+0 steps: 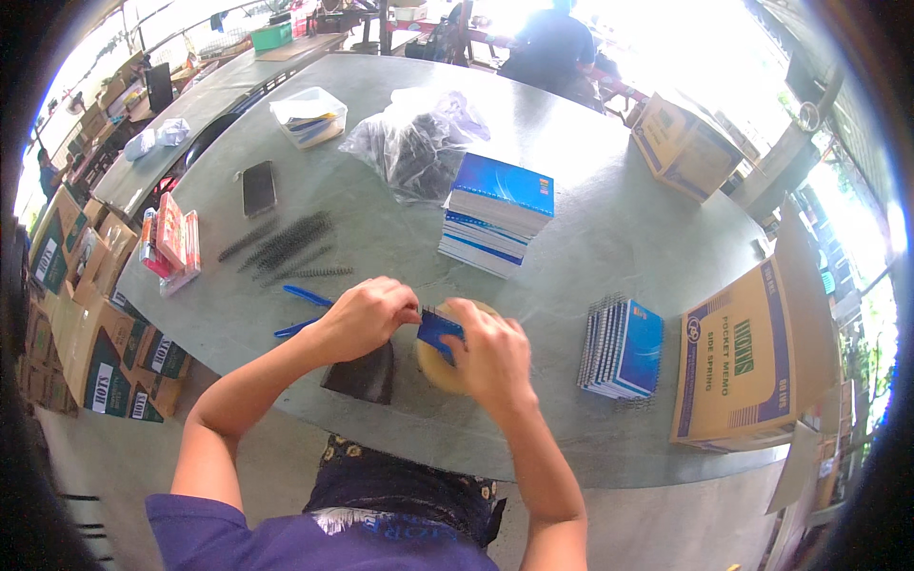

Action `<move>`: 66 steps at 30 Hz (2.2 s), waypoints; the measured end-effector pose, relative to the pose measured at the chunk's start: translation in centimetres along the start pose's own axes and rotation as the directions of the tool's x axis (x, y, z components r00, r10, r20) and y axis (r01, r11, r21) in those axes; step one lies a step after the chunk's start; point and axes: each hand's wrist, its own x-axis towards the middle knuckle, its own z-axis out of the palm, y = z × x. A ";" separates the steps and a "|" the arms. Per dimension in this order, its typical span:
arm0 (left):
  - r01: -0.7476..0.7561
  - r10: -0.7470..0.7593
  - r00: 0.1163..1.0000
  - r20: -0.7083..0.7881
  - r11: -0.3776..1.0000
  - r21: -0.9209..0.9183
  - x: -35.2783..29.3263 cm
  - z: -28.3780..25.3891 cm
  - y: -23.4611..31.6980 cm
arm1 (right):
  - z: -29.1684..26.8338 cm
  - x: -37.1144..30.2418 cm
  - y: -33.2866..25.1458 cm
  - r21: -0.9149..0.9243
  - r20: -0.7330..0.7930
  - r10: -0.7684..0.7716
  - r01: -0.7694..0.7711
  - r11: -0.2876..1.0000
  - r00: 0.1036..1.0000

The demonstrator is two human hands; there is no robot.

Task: The person assembles spiral-bound notebooks by inserting metal coils into the punched holes, securing them with a black plastic tool, and trimming excess coil length with pliers. The person repeats this process for multiple notebooks and stacks the finished units on the table.

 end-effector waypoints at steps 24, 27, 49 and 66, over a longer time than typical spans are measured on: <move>0.006 0.044 0.845 -0.533 0.996 0.090 -0.9 -4.4 5.3 | 2.9 -2.9 6.6 0.853 0.078 0.307 -0.222 0.472 0.949; 0.026 -0.018 0.996 -0.083 0.995 0.100 -1.0 -0.3 4.4 | 3.1 -2.9 6.1 0.815 0.084 0.314 -0.247 0.524 0.946; -0.007 -0.007 0.946 -0.324 0.999 -0.042 3.1 -0.1 7.7 | 2.5 -4.3 6.8 0.877 0.135 0.179 -0.202 0.436 0.975; -0.016 0.011 0.986 -0.165 1.000 -0.025 2.9 0.6 7.4 | 1.6 -4.3 7.3 0.843 0.089 0.153 -0.156 0.514 0.984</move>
